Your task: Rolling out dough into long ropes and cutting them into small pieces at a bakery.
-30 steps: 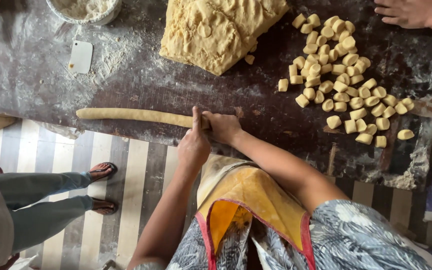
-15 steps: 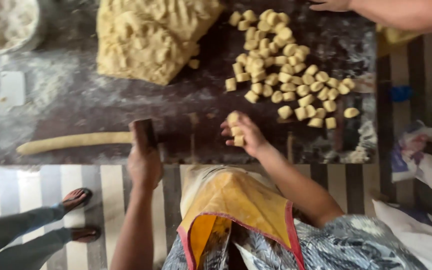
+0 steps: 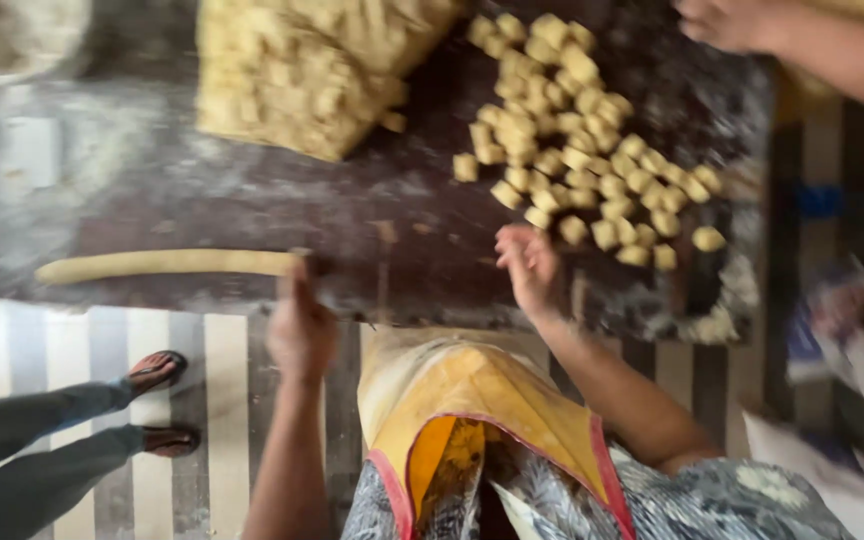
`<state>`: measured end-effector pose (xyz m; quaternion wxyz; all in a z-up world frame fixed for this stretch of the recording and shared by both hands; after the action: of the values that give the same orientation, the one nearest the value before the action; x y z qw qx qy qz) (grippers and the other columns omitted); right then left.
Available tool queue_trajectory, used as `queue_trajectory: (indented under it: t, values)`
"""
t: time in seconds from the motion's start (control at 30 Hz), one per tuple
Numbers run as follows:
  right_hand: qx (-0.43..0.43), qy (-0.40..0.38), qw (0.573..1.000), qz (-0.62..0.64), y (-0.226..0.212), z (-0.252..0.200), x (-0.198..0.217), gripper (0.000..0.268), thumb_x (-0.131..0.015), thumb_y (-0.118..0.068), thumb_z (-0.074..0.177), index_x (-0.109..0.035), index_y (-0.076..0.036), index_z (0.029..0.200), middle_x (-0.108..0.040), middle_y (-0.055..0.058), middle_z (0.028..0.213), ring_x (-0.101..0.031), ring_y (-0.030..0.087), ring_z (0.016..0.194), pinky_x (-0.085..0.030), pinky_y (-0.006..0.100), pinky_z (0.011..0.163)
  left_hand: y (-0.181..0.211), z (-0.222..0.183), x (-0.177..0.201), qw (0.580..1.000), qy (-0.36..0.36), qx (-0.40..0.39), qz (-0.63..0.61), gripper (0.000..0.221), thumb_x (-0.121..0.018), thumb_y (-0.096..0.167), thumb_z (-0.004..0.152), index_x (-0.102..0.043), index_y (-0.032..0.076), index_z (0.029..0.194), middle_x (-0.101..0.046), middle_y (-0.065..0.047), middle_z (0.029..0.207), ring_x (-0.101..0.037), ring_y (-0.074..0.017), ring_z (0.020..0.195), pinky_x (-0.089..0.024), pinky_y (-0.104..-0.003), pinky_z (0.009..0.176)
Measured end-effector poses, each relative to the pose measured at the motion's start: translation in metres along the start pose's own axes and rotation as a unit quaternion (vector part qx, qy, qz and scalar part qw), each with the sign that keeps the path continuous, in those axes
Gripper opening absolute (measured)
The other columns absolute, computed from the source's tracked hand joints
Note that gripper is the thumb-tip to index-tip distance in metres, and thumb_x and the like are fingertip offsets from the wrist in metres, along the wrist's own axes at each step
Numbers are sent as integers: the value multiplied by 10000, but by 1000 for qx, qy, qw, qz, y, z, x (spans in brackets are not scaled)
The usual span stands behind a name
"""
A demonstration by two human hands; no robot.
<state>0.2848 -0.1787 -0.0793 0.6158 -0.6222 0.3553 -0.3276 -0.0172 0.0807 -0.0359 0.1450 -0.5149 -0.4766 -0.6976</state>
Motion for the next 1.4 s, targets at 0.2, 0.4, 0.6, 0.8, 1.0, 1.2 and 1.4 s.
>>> queue_trajectory:
  t: [0.2,0.4,0.6,0.8,1.0,1.2,1.4]
  values:
    - [3,-256,937,-239,-3,-13,-184,351,-748,-252,959,-676,-77,1256,-682,71,1186,-682,176,959,-584,314,790,-5,-12,50,993,30,-84,-74,724,-576,51,906,-319,42,1583,-624,-208,1364,-719,-432,956,-589,-483,738]
    - [194,-337,838,-383,-4,-24,-319,671,-849,-312,770,-582,-50,1327,-571,132,1334,-629,331,1126,-554,426,873,-40,14,91,990,19,-44,-133,805,-552,44,885,-191,25,1605,-607,-252,1386,-697,-460,942,-565,-499,706]
    - [192,-318,830,-415,3,-19,-343,456,-825,-249,775,-612,-73,1137,-599,132,1119,-623,354,1071,-542,458,868,-39,41,64,989,-98,-6,-111,855,-517,22,881,-211,204,1659,-707,-249,1062,-685,-467,874,-527,-564,730]
    - [202,-298,845,-395,12,-17,-333,293,-731,-145,842,-607,-78,1098,-592,141,1059,-620,358,997,-547,466,852,-25,56,39,984,-167,-18,-50,884,-521,68,856,-166,206,1654,-703,-235,950,-688,-444,828,-546,-551,722]
    - [140,-327,852,-384,4,-15,-327,292,-746,-181,846,-644,-61,1092,-625,144,1055,-628,359,996,-550,442,847,-36,47,28,987,-141,-26,-72,889,-527,63,865,-156,188,1664,-706,-232,974,-687,-437,825,-558,-541,697]
    - [-189,-311,923,-125,98,-4,-286,385,-740,-253,911,-677,-54,1235,-688,145,1178,-661,222,1061,-556,330,915,-34,45,75,991,-113,-12,-70,946,-554,17,810,-131,157,1644,-703,-244,1033,-679,-435,765,-539,-536,599]
    - [-92,-338,890,-292,46,2,-331,455,-779,-329,860,-662,-109,1240,-712,149,1151,-706,264,1029,-568,381,897,-42,57,61,990,-141,10,-29,977,-541,18,797,-116,184,1661,-702,-248,975,-687,-430,759,-540,-540,632]
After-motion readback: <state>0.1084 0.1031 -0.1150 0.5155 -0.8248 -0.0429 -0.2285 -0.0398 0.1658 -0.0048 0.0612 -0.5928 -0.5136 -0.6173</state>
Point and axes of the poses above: each hand's wrist, its own z-axis towards the middle knuckle, its own x-axis out of the back of the hand, y = z × x, the point moved 7 cm from there along z, towards the middle knuckle
